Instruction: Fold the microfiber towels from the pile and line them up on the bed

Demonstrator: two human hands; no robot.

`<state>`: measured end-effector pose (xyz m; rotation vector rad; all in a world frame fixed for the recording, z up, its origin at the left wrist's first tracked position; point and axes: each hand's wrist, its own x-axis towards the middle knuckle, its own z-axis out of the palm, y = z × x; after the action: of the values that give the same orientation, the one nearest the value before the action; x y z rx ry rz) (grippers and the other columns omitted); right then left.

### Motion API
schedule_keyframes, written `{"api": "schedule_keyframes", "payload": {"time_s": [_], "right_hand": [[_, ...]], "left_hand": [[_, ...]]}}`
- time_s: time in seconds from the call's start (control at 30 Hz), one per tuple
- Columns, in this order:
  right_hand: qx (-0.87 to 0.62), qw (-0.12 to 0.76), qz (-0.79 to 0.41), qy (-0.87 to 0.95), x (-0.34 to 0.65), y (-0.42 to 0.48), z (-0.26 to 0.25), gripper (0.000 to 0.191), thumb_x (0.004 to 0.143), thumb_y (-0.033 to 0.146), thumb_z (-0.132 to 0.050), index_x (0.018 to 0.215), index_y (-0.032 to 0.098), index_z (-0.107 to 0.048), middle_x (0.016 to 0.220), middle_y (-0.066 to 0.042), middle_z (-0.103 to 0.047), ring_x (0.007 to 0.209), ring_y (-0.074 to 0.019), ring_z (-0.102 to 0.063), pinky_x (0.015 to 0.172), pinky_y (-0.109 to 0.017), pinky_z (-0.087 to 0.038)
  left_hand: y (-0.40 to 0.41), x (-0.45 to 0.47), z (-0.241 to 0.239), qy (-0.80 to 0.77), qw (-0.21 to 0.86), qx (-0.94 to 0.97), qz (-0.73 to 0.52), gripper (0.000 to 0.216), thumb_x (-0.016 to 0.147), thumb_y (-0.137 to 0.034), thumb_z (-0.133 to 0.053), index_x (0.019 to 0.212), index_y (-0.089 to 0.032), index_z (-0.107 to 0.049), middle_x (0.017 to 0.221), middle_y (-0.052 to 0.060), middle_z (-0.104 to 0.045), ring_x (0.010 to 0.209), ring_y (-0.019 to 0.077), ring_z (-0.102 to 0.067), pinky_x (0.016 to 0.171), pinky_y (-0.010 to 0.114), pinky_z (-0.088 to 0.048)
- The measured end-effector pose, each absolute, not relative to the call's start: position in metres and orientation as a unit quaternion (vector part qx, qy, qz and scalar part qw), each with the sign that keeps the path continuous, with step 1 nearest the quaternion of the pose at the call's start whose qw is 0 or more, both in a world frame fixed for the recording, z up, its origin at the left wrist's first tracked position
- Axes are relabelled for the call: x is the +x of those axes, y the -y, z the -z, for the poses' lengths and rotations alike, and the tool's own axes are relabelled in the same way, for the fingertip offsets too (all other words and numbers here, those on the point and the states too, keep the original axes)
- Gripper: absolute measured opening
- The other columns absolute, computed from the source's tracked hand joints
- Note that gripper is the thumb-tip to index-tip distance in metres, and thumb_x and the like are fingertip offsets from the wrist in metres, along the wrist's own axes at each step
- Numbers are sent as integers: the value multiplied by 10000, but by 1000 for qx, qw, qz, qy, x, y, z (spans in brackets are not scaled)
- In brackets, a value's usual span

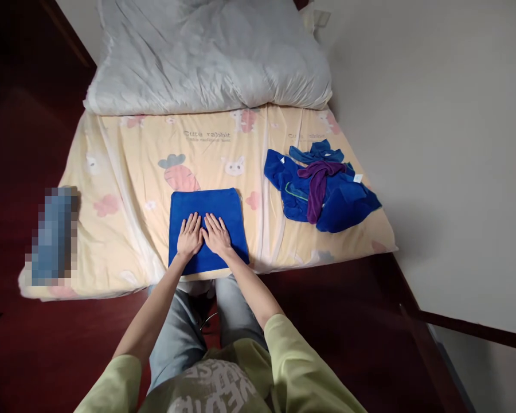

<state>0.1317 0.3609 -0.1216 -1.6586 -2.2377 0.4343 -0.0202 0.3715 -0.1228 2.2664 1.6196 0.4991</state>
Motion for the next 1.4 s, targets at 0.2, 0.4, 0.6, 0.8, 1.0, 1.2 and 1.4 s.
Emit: {"api": "schedule_keyframes", "payload": {"time_s": [0.2,0.4,0.6,0.8,1.0,1.2,1.4], "right_hand": [[-625,168,-148,748,178,-368,113,616,1095,371,-304,1642,89,-316,1724,-111,-255,1624,-218,-189,1338,-451,-95],[-624,157,-141,753,143,-330,109,611,1087,324,-318,1623,32,-336,1727,-156,-215,1637,-254,-116,1336,-493,-64],[-604,171,-147,764,110,-283,125,574,1095,280,-276,1640,108,-330,1717,-94,-282,1629,-203,-165,1341,-467,-105],[-612,169,-132,761,149,-280,120,630,1095,400,-347,1651,108,-300,1734,-97,-220,1628,-232,-172,1338,-473,-112],[-648,157,-110,737,197,-264,122,660,1102,433,-317,1671,109,-234,1731,-112,-230,1630,-234,-164,1340,-490,-72],[-643,162,-119,739,203,-265,124,660,1097,415,-342,1669,104,-236,1732,-131,-218,1630,-247,-163,1338,-524,-69],[-566,211,-126,787,233,-233,108,617,1057,370,-468,1629,160,-376,1681,-110,-368,1602,-259,-268,1332,-534,-178]], "left_hand": [[-357,-42,112,-583,151,779,-175,665,1049,-386,-285,1636,-79,-328,1708,141,-269,1612,259,-191,1326,473,-105],[-321,-26,112,-588,139,777,-176,657,1052,-354,-275,1626,-37,-323,1715,164,-230,1623,267,-126,1327,497,-92],[-293,-13,123,-587,118,781,-180,630,1055,-317,-261,1619,-49,-344,1714,153,-243,1623,258,-138,1328,515,-102],[-282,-37,123,-605,108,765,-192,647,1060,-378,-312,1633,-77,-333,1728,132,-204,1623,277,-141,1329,517,-104],[-261,-68,133,-617,107,753,-203,681,1056,-411,-344,1654,-91,-282,1737,129,-177,1624,282,-132,1331,511,-88],[-263,-72,130,-617,113,754,-194,695,1052,-435,-354,1646,-80,-294,1723,158,-215,1620,296,-148,1325,532,-99],[-237,-101,115,-496,116,849,-139,674,1014,-374,-448,1621,-94,-359,1712,148,-258,1616,293,-162,1319,526,-176]]}}
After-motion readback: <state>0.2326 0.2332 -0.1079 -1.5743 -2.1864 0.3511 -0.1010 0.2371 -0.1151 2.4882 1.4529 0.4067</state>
